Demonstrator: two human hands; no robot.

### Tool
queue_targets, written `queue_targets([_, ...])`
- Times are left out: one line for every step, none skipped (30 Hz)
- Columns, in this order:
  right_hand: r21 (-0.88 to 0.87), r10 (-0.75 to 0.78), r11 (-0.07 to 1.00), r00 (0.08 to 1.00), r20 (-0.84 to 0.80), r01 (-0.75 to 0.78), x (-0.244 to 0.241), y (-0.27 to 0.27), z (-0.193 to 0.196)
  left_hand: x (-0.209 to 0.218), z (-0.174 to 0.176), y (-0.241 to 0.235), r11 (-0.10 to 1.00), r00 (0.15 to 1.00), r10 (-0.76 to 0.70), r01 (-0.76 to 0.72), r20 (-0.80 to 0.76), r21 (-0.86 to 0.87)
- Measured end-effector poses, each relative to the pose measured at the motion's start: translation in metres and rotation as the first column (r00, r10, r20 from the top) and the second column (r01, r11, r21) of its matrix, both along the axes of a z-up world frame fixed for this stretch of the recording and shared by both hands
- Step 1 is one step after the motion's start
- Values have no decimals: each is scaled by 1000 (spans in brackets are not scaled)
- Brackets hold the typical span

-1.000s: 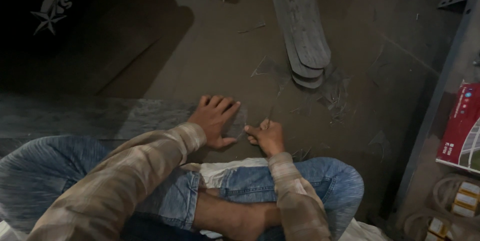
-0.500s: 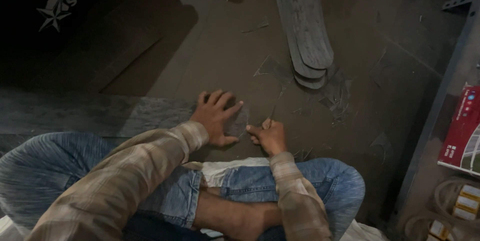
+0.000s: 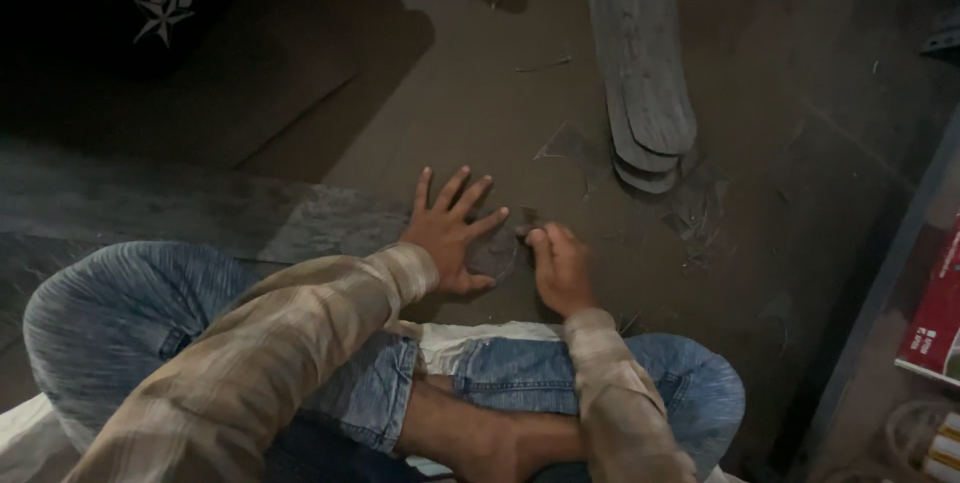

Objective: Using a small tool to trace and cut shapes from a long strip of material.

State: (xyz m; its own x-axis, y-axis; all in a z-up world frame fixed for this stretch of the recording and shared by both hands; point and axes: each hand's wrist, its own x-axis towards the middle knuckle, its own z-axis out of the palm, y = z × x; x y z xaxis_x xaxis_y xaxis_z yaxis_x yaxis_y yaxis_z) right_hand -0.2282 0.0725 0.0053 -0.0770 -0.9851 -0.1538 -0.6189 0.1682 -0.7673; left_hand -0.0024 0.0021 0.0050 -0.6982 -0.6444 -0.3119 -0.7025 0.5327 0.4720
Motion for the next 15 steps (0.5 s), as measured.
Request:
queue_targets([-70,77,994,988,-136,-88,3,-1,-1,0,2,0,1000,1000,-5,5,22,7])
queue_targets([-71,77,994,988,-135,-87,4,-1,-4,1,4,-1,1000,1000,-5,5,23,6])
queue_targets([-118,111,984,974,-198,-136,5,-1,-8,2,6,-1,1000,999,-5,5,33,6])
queue_targets([-155,142,970,954,-265,-188,4,2,-10,0,9,0,1000,999,-5,5,39,10])
queue_targets([-149,143,971,953,-268,-188,2,5,-8,-4,14,5,1000,999,-6,6,36,15])
queue_targets([-147,138,973,959,-247,-178,2,4,-6,-6,19,5,1000,998,0,-1,65,17])
queue_targets([-145,133,975,965,-225,-168,2,3,-5,-8,25,6,1000,995,7,-9,95,18])
queue_targets([-148,134,974,965,-227,-170,-2,5,-10,-13,26,15,1000,996,9,-10,94,14])
queue_targets([-123,131,979,968,-214,-159,-5,6,-15,-18,26,23,999,990,4,1,141,-36])
queue_targets([-94,130,984,971,-203,-151,-9,8,-21,-24,27,33,997,982,3,13,187,-82])
queue_targets([-94,133,983,970,-204,-155,-10,8,-22,-29,26,45,997,983,6,9,186,-82])
queue_targets([-80,136,985,968,-212,-156,-11,7,-22,-35,26,59,986,966,-144,159,214,-56])
queue_targets([-67,138,985,966,-219,-156,-12,7,-24,-40,25,72,952,927,-291,306,238,-28])
queue_targets([-63,143,985,965,-220,-160,-12,6,-22,-47,20,86,953,928,-288,302,235,-25])
queue_targets([-75,141,984,969,-201,-159,-11,5,-21,-54,15,100,959,952,-260,274,161,-76])
